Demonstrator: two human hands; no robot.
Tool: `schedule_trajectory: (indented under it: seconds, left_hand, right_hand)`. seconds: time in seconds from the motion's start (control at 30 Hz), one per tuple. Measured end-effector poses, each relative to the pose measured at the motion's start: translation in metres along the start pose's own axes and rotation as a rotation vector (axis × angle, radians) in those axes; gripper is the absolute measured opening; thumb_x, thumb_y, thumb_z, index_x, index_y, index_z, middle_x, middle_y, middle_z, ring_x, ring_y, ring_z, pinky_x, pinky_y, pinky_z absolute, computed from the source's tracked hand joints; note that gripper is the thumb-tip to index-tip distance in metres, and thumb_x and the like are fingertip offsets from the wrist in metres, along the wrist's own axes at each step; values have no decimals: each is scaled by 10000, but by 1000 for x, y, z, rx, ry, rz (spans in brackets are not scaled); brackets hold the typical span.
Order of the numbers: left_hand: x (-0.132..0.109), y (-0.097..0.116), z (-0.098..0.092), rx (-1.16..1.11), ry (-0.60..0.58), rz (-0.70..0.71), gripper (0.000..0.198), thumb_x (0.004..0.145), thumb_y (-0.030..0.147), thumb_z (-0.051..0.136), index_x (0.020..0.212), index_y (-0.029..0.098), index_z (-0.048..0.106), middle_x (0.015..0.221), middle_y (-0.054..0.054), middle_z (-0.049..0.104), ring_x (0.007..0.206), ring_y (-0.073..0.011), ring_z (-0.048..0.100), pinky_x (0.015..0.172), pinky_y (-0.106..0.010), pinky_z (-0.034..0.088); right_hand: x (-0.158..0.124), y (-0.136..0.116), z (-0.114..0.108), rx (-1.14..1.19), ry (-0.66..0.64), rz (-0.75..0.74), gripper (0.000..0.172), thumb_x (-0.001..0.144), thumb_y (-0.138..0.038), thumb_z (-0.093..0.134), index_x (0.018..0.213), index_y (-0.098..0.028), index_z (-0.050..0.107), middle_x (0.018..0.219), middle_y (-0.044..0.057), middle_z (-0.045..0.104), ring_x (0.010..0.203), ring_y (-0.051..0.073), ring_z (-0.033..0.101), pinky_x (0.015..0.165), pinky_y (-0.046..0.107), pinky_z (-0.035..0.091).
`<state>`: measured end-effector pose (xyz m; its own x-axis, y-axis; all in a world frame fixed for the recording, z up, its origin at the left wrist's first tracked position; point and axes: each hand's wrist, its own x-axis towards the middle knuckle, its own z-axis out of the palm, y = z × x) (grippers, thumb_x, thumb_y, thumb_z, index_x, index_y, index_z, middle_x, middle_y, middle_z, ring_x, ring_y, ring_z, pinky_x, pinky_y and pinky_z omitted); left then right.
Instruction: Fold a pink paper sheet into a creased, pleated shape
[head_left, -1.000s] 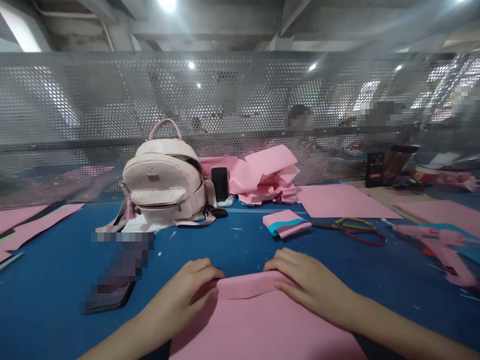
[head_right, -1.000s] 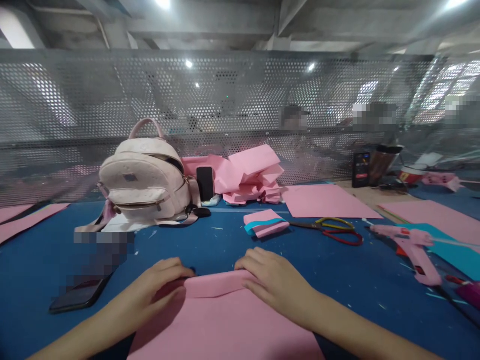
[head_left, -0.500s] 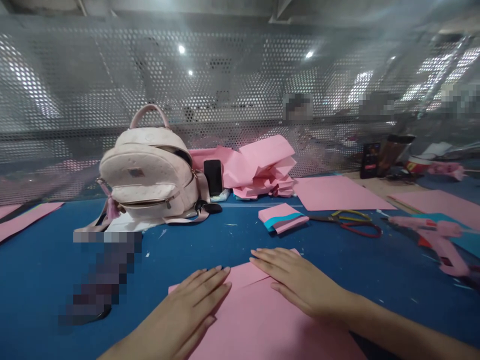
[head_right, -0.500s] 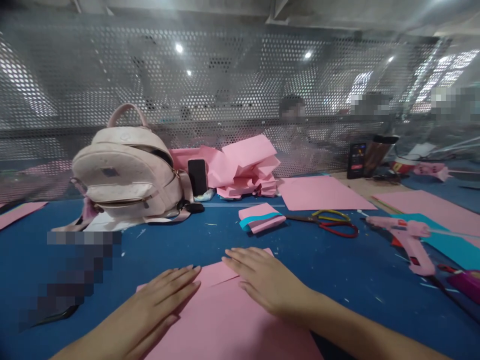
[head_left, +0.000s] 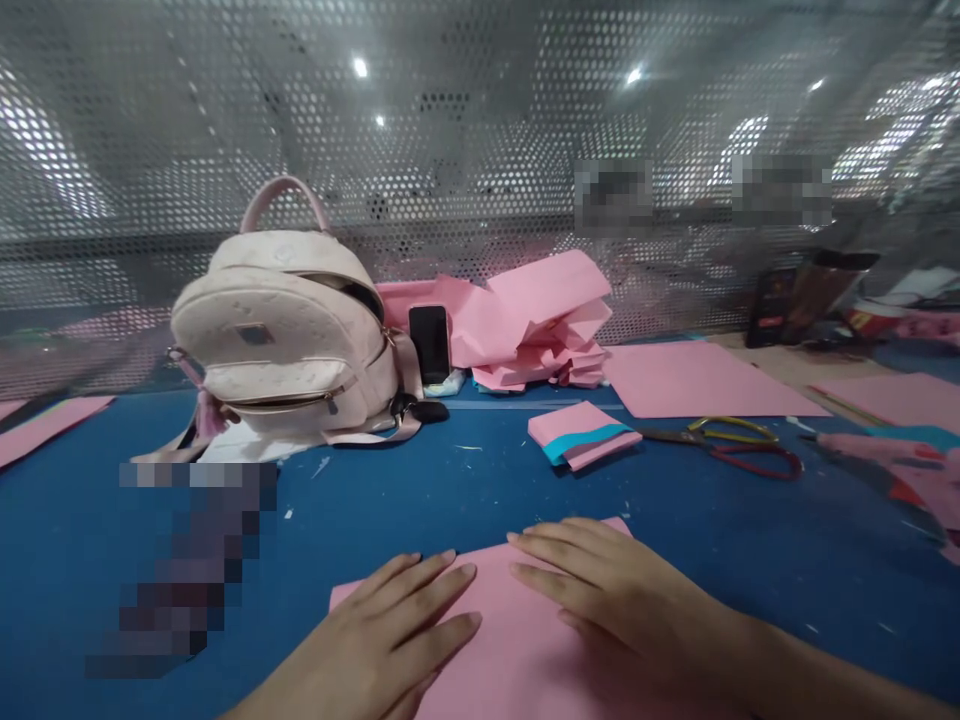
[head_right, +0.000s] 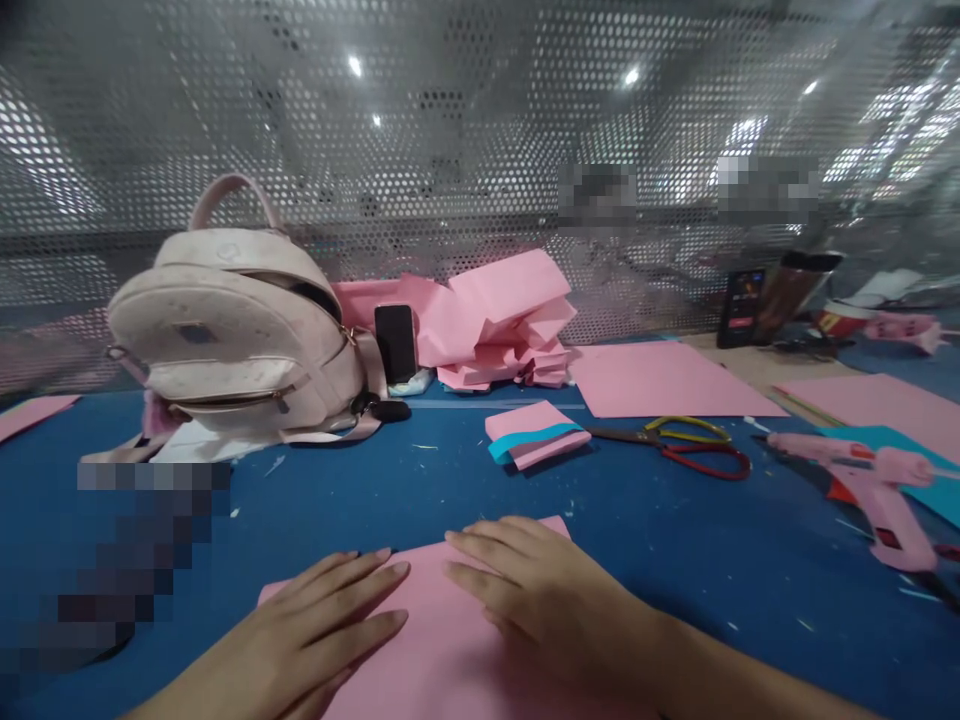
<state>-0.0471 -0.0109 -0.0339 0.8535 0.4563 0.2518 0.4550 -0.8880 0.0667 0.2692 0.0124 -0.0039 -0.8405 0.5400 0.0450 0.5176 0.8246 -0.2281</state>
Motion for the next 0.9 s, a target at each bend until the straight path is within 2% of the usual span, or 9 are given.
schedule_trajectory:
  seconds: [0.23,0.43,0.57,0.7,0.77,0.9]
  left_hand:
    - [-2,-2,4,-24,11,3,526,942,113,416,1445,267,426,1523,-57,410,1404,-267,376,1069,-476,430]
    - [-3,2,1,111,-39,66,446,1024,195,362,1467,222,411,1532,-52,392,1412,-303,355,1061,-503,436]
    - [-3,5,0,120,-12,73,418,1052,270,346,1456,211,430,1482,-63,469,1399,-306,377,1057,-508,444]
    - [-3,4,1,101,37,81,414,1055,290,351,1449,203,442,1453,-64,509,1394,-281,391,1105,-482,395]
    - [-3,3,1,130,38,96,426,1062,314,314,1448,190,446,1476,-51,480,1397,-278,386,1127,-473,360]
    - [-3,3,-2,183,10,124,443,1072,280,236,1456,176,432,1512,-26,424,1407,-257,369,1167,-448,281]
  right_hand:
    - [-2,-1,-1,4,23,23,484,948,-202,496,1420,-304,481,1499,86,459,1290,272,498,1014,441,445]
    - [-2,-1,-4,-18,10,17,455,968,-222,471,1412,-324,483,1483,85,481,1268,288,509,967,469,466]
    - [0,-1,-6,-30,24,-17,443,963,-196,465,1391,-304,509,1465,99,501,1269,285,508,966,477,466]
    - [0,0,-5,-16,42,-20,448,957,-185,487,1386,-310,515,1457,97,511,1277,266,506,1006,475,447]
    - [-1,-1,-6,-4,27,-33,460,965,-186,487,1404,-322,494,1481,93,482,1319,270,472,1032,490,430]
    - [0,-1,-5,5,-46,-99,506,998,-186,455,1467,-364,391,1567,79,345,1435,271,312,1091,525,373]
